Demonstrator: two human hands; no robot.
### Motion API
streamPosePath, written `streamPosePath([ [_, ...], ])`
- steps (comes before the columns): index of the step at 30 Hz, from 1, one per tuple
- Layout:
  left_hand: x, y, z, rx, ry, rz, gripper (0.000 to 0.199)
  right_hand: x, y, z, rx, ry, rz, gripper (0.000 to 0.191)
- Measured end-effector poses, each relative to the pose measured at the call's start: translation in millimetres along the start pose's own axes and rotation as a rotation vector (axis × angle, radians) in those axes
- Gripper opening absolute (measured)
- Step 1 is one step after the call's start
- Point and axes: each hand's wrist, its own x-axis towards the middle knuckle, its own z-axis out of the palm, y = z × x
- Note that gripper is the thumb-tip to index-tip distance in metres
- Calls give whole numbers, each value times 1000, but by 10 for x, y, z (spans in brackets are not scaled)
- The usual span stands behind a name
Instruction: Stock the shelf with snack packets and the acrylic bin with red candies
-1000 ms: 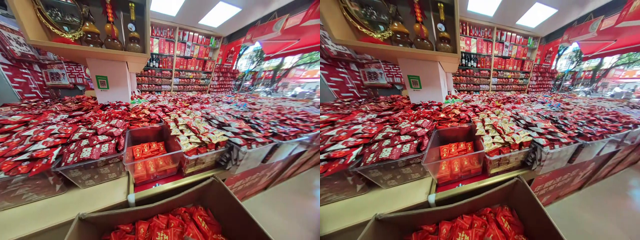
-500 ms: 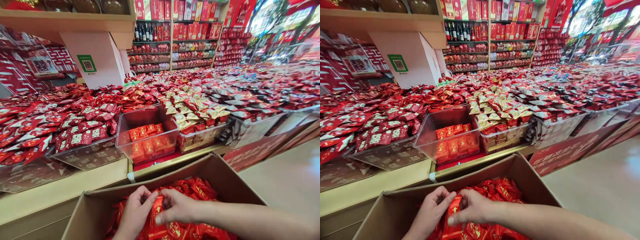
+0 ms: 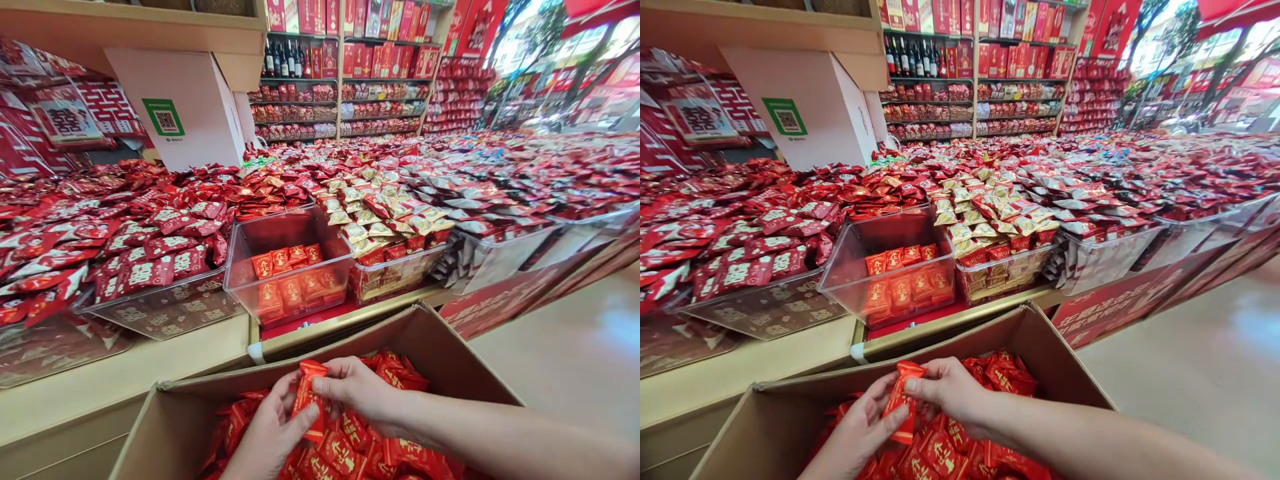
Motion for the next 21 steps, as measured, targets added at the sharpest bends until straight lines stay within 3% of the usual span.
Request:
streamPosePath([
  [2,1,16,-34,67,-121,-59,50,-29,-57,-20,-1,5,-19,38],
  [4,6,56,-78,133,-205,-27,44,-59,-116,-24,-24,-13,-71,33],
  [6,-2,112,-116,122,-210,-4,42,-86,-158,-20,-81,-34,-172,28],
  [11,-124,266,-95,-260,-159,-258,54,-142,-160,-46,-503,-25,-711,27],
  [13,-170,300,-46,-301,-143,-240,55,-173,-147,-64,-706,-68,-830,38],
  [15,-183,298,-5,-253,-85,-132,56,-203,-138,-70,-805,-100,-825,51],
  [17,-162,263,7,-207,-31,-17,58,-220,-129,-56,-735,-111,-729,57],
  [21,-85,147,-38,-187,47,78,59,-183,-80,21,-318,-127,-455,33],
])
